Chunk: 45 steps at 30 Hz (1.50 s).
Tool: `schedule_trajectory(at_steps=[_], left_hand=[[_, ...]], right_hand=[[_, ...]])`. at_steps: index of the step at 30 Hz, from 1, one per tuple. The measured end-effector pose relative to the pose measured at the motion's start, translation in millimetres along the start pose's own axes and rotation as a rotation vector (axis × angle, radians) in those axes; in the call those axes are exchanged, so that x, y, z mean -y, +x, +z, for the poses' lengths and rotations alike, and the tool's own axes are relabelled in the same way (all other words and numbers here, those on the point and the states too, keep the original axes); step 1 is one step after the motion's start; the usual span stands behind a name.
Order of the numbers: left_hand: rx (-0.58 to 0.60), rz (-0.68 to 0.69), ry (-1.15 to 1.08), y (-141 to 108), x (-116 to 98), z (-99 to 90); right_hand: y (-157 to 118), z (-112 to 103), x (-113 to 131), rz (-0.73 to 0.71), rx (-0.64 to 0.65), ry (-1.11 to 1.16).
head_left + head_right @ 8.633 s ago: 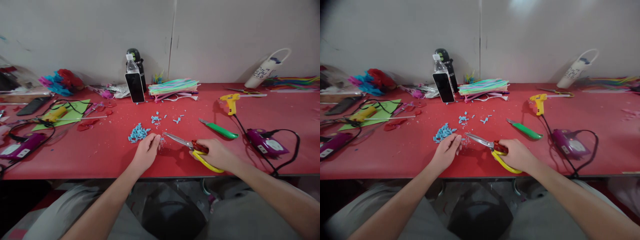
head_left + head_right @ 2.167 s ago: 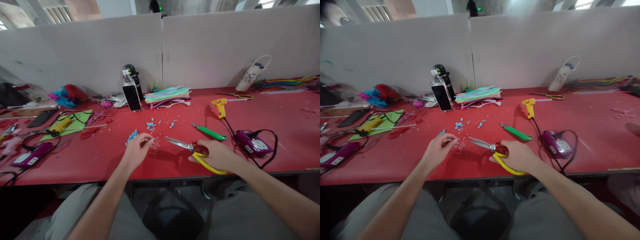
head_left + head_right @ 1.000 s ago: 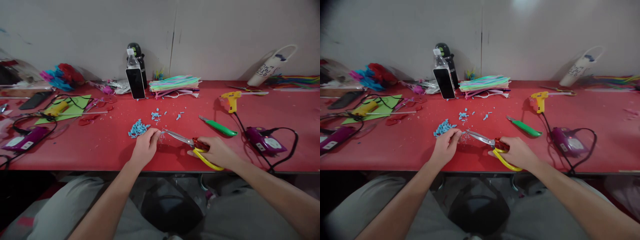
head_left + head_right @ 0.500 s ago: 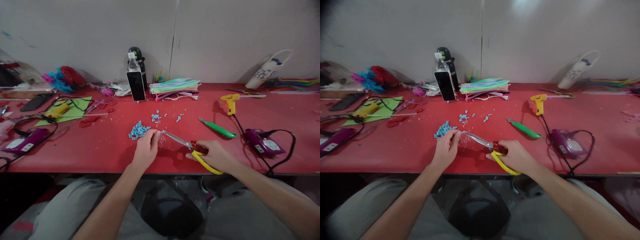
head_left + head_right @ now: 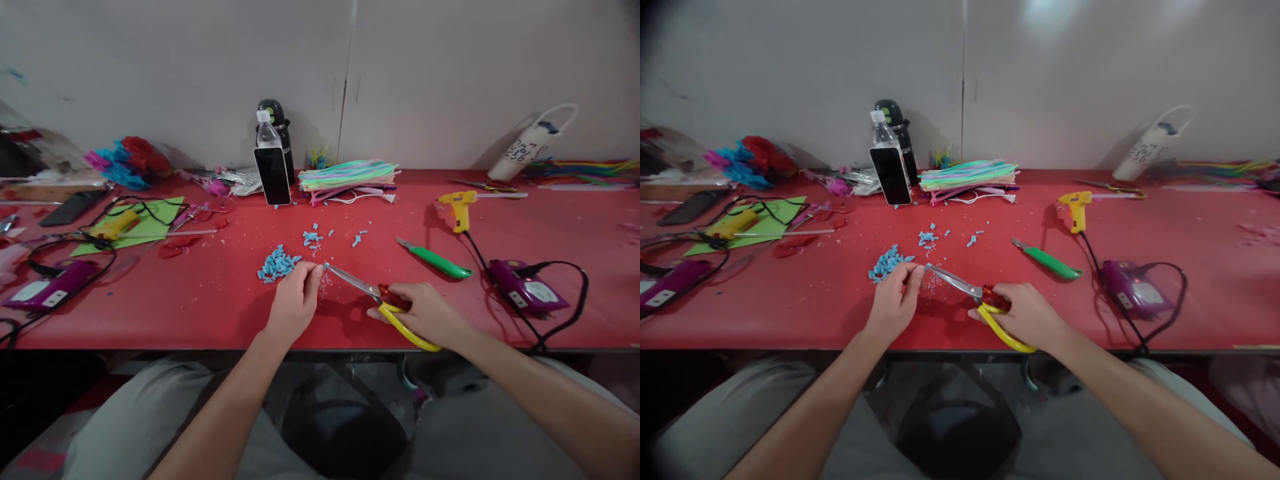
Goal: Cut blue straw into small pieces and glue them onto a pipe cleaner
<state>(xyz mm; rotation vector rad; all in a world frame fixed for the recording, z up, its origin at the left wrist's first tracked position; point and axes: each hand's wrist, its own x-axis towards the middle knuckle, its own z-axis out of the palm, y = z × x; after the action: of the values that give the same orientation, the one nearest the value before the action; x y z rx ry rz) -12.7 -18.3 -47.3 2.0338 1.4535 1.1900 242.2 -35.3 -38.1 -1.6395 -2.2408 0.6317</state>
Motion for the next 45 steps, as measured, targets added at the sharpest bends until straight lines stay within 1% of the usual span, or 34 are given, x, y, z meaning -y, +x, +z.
schedule_trajectory(at_steps=[6,13,17,22,29,45], left_hand=[[0.0,0.011,0.026,0.0,-0.8,-0.4],[0.013,0.014,0.048,-0.5,0.3,0.5],[0.017,0.02,0.06,-0.5,0.1,1.1],[0.011,0.038,0.044,-1.1,1.1,1.6],[0.006,0.061,0.052,-0.8,3.1,2.5],[0.015,0.032,0.049,1.1,2.1,2.1]], right_hand=[[0.4,-3.2,2.6,0.002,0.024,-0.093],[-0.5,-10.8,11.0,-0.004,-0.008,-0.433],[2.0,-11.3,10.7,-0.055,0.003,-0.515],[4.8,-8.5,6.8,-0.052,0.034,-0.53],[5.2,-5.3,7.7,0.005,0.06,-0.506],[3.7,-1.1,8.5,0.046,0.046,-0.465]])
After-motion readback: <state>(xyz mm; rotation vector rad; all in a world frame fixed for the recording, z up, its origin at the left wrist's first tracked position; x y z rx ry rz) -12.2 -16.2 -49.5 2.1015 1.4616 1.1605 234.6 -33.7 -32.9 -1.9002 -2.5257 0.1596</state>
